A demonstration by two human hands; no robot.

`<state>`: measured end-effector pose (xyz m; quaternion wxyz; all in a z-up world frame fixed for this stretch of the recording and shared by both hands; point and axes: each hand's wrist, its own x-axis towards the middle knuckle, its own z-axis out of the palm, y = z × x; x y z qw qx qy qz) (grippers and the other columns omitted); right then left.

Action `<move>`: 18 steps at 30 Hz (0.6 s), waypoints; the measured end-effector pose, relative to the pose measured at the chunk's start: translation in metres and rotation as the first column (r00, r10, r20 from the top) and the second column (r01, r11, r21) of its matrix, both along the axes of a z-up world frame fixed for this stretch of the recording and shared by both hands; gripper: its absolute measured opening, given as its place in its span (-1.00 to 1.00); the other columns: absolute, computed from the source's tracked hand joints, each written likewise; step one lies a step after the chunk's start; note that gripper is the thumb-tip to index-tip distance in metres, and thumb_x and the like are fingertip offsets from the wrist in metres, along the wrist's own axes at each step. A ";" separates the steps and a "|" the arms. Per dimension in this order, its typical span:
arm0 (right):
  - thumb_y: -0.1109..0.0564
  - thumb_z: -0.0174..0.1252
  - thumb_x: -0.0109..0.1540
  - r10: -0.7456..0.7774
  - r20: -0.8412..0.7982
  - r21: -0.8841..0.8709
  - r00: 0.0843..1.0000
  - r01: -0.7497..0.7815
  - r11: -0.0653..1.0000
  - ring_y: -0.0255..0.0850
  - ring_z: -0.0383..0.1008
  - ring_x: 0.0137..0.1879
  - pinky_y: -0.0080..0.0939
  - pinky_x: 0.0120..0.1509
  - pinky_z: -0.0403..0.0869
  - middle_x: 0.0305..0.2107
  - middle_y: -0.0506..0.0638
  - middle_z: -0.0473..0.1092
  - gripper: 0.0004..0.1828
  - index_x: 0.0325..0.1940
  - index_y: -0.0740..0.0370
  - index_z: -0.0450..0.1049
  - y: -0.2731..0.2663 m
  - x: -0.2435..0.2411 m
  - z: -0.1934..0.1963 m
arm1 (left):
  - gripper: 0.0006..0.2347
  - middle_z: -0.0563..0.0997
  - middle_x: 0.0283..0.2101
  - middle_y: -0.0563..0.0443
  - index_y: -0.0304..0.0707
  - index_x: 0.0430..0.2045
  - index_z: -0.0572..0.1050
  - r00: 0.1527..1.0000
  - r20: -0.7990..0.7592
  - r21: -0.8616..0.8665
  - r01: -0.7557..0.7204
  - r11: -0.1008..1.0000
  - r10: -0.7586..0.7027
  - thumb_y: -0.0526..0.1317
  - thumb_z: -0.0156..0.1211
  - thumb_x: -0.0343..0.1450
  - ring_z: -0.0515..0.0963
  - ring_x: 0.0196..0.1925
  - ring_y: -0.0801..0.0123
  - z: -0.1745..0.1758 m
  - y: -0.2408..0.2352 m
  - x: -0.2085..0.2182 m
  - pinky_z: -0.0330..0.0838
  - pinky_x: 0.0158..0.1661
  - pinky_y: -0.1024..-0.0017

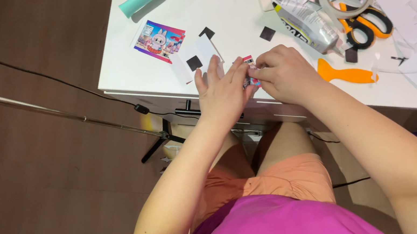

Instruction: The person assembles a miniature item by folding paper pieces and applying adhesive from a tube to bond them together.

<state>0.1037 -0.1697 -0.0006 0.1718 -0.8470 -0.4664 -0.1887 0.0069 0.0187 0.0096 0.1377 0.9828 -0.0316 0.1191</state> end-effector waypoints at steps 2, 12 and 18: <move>-0.06 0.23 0.19 0.022 0.080 -0.010 0.997 -0.021 1.000 -0.11 0.48 0.06 -0.06 0.06 0.42 -0.15 -0.15 0.51 -0.82 -0.18 -0.13 0.67 -0.002 -0.007 0.007 | -0.54 0.44 0.36 0.21 0.08 0.25 0.37 1.000 -0.006 -0.010 0.000 1.000 0.000 0.11 0.16 0.46 0.07 0.49 -0.14 0.000 -0.002 0.000 -0.29 0.28 -0.32; -0.12 0.10 0.23 -0.045 0.079 -0.086 0.996 0.052 0.995 -0.08 0.38 0.31 0.07 0.30 0.29 0.12 -0.18 0.46 -0.70 0.01 -0.16 0.54 -0.005 -0.016 -0.005 | -0.46 0.44 0.35 0.10 -0.03 0.26 0.35 0.991 -0.109 0.018 0.079 0.997 -0.077 0.10 0.28 0.40 0.07 0.48 -0.13 0.024 0.002 0.004 -0.27 0.28 -0.35; -0.07 0.14 0.15 -0.051 0.097 -0.073 0.994 0.058 0.996 -0.05 0.40 0.31 0.08 0.29 0.35 0.06 -0.13 0.49 -0.67 -0.01 -0.08 0.52 -0.002 -0.013 -0.004 | -0.50 0.50 0.19 -0.10 -0.14 -0.02 0.50 0.985 0.078 0.150 0.143 0.978 -0.156 0.02 0.50 0.22 0.24 0.40 -0.17 0.020 0.004 0.009 -0.02 0.23 -0.29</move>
